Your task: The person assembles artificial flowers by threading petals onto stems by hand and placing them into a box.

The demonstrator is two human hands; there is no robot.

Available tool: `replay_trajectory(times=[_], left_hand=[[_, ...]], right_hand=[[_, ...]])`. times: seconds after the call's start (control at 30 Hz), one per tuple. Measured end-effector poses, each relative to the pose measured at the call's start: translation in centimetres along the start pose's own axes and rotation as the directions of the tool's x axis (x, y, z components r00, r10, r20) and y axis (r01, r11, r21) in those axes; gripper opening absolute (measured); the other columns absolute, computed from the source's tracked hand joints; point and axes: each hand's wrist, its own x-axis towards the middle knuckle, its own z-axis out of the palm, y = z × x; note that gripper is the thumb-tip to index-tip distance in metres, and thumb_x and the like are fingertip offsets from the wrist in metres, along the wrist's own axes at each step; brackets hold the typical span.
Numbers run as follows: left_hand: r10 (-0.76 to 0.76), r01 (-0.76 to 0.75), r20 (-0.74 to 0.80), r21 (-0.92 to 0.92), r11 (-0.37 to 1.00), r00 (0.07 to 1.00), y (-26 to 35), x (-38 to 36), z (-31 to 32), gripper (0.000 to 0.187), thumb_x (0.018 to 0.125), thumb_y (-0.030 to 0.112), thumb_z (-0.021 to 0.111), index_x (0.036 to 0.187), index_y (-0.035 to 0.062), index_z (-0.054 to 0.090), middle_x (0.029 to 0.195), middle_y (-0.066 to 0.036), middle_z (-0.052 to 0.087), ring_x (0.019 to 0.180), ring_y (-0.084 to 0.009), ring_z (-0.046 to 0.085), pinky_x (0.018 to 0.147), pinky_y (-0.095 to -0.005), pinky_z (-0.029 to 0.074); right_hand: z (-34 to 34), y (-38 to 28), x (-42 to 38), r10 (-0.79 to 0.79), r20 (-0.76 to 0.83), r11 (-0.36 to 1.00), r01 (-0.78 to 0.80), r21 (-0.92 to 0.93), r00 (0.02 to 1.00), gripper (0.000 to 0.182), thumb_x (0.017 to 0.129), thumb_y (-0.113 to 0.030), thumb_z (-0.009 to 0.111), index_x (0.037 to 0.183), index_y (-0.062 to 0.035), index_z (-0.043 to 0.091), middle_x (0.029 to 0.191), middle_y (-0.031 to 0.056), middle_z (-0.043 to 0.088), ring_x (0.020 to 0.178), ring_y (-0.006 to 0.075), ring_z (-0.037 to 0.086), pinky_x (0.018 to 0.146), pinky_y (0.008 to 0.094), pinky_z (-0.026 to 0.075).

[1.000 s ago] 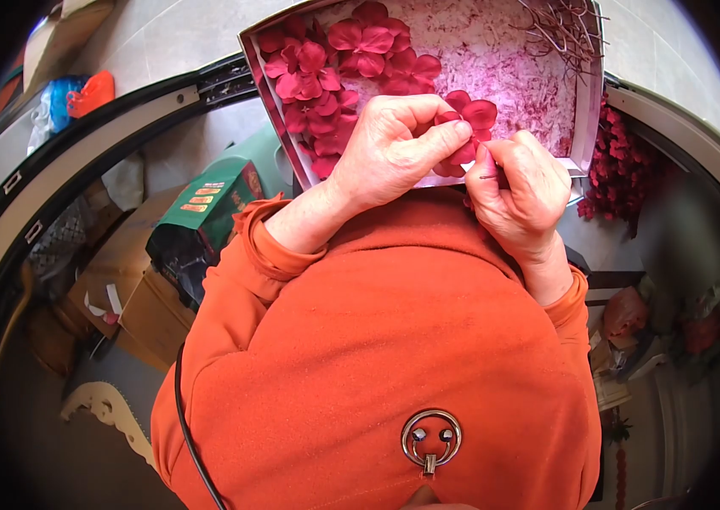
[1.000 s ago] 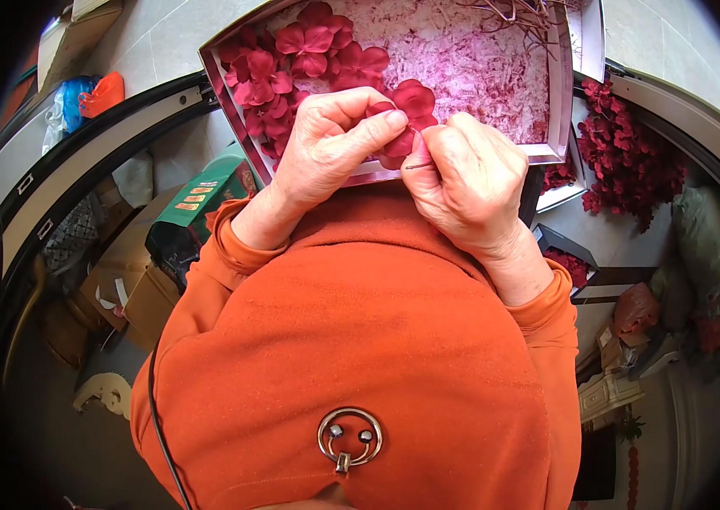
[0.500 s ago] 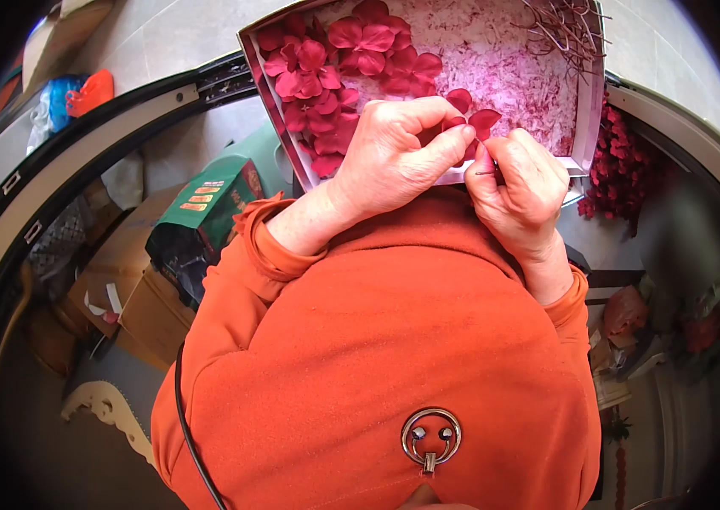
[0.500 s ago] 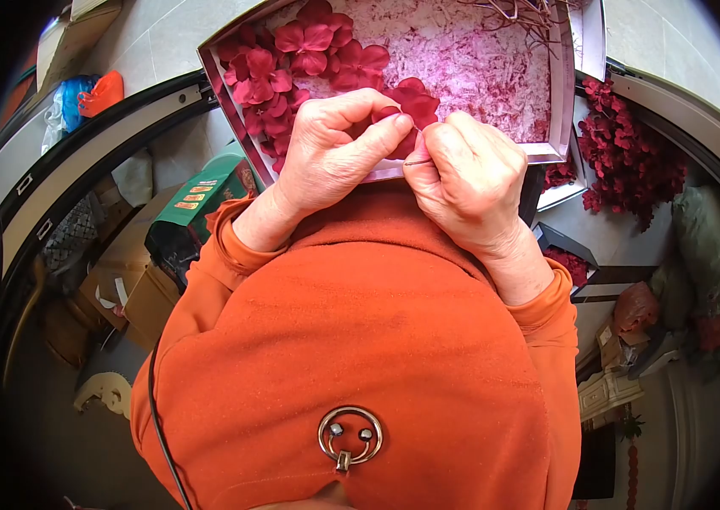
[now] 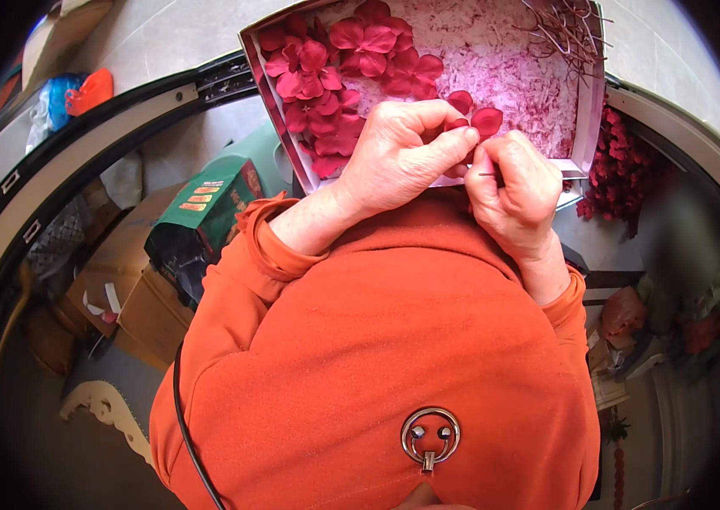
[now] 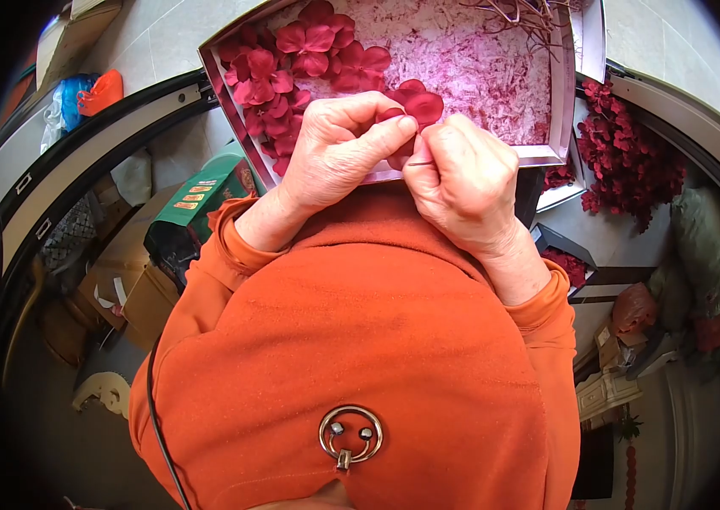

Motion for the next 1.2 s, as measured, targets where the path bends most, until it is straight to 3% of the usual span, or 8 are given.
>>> replay_trajectory(times=[0.07, 0.17, 0.4, 0.77, 0.9, 1.1, 1.2], left_hand=[[-0.097, 0.095, -0.003, -0.194, 0.976, 0.995, 0.0, -0.2, 0.2, 0.013, 0.093, 0.01, 0.061, 0.09, -0.0028, 0.065, 0.078, -0.004, 0.066, 0.068, -0.0079, 0.061, 0.061, -0.0226, 0.051], [-0.142, 0.136, -0.004, -0.257, 0.957, 0.99, -0.1, -0.3, 0.2, 0.013, 0.094, 0.01, 0.06, 0.093, -0.0025, 0.064, 0.08, -0.005, 0.067, 0.07, -0.0088, 0.062, 0.063, -0.0233, 0.053], [-0.123, 0.118, -0.005, -0.258, 0.959, 0.992, -0.5, -0.3, 0.3, 0.014, 0.094, 0.011, 0.059, 0.095, -0.0024, 0.063, 0.081, -0.006, 0.067, 0.072, -0.0094, 0.063, 0.066, -0.0242, 0.053], [-0.129, 0.133, 0.033, -0.304, 0.944, 0.991, -0.2, -0.1, 0.1, 0.011, 0.093, 0.008, 0.06, 0.091, -0.0013, 0.064, 0.079, -0.003, 0.065, 0.071, -0.0069, 0.06, 0.065, -0.0219, 0.05], [-0.124, 0.128, 0.034, -0.28, 0.951, 0.992, -0.2, -0.1, 0.1, 0.011, 0.092, 0.008, 0.061, 0.089, -0.0012, 0.065, 0.077, -0.002, 0.064, 0.07, -0.0059, 0.057, 0.063, -0.0213, 0.048], [-0.048, 0.048, 0.01, -0.057, 0.997, 0.999, 0.1, -0.1, 0.0, 0.011, 0.091, 0.008, 0.061, 0.088, -0.0018, 0.066, 0.077, -0.001, 0.064, 0.069, -0.0049, 0.055, 0.061, -0.0206, 0.046], [-0.04, 0.04, 0.002, -0.015, 0.999, 0.999, 0.4, -0.5, 0.0, 0.012, 0.092, 0.009, 0.061, 0.089, -0.0018, 0.066, 0.077, -0.001, 0.064, 0.069, -0.0052, 0.057, 0.062, -0.0205, 0.047]], right_hand=[[-0.1, 0.0, 0.1, 0.045, -0.018, 0.998, -0.044, 0.054, 0.999, 0.015, 0.067, 0.007, 0.064, 0.076, -0.0017, 0.055, 0.062, 0.0083, 0.05, 0.05, 0.025, 0.051, 0.047, 0.0337, 0.043], [-0.1, 0.4, 0.1, 0.017, -0.054, 0.994, -0.011, 0.113, 0.998, 0.016, 0.067, 0.008, 0.063, 0.079, -0.001, 0.057, 0.062, 0.0079, 0.051, 0.05, 0.0233, 0.052, 0.046, 0.0325, 0.043], [0.1, 0.1, 0.1, 0.012, -0.055, 0.999, -0.01, 0.045, 0.998, 0.017, 0.065, 0.008, 0.062, 0.079, -0.0011, 0.057, 0.062, 0.0072, 0.051, 0.05, 0.0229, 0.052, 0.046, 0.0319, 0.043], [0.2, 0.2, -0.1, 0.066, -0.052, 0.991, -0.059, 0.123, 0.996, 0.016, 0.067, 0.009, 0.06, 0.08, 0.0001, 0.057, 0.063, 0.0088, 0.051, 0.051, 0.0233, 0.053, 0.047, 0.0316, 0.043], [0.2, 0.3, -0.1, 0.061, -0.047, 0.989, -0.055, 0.137, 0.997, 0.016, 0.067, 0.009, 0.06, 0.08, 0.0003, 0.057, 0.063, 0.0091, 0.051, 0.052, 0.0236, 0.053, 0.048, 0.0317, 0.043], [-0.2, 0.4, -0.2, 0.089, 0.016, 0.987, -0.091, 0.132, 0.996, 0.013, 0.071, 0.009, 0.061, 0.08, 0.0007, 0.058, 0.065, 0.0101, 0.052, 0.053, 0.023, 0.054, 0.049, 0.0317, 0.043], [-1.2, 0.1, -0.3, 0.293, 0.091, 0.888, -0.306, 0.344, 0.952, 0.007, 0.079, 0.004, 0.068, 0.084, 0.0017, 0.064, 0.072, 0.0087, 0.059, 0.059, 0.0163, 0.057, 0.053, 0.0274, 0.044]])
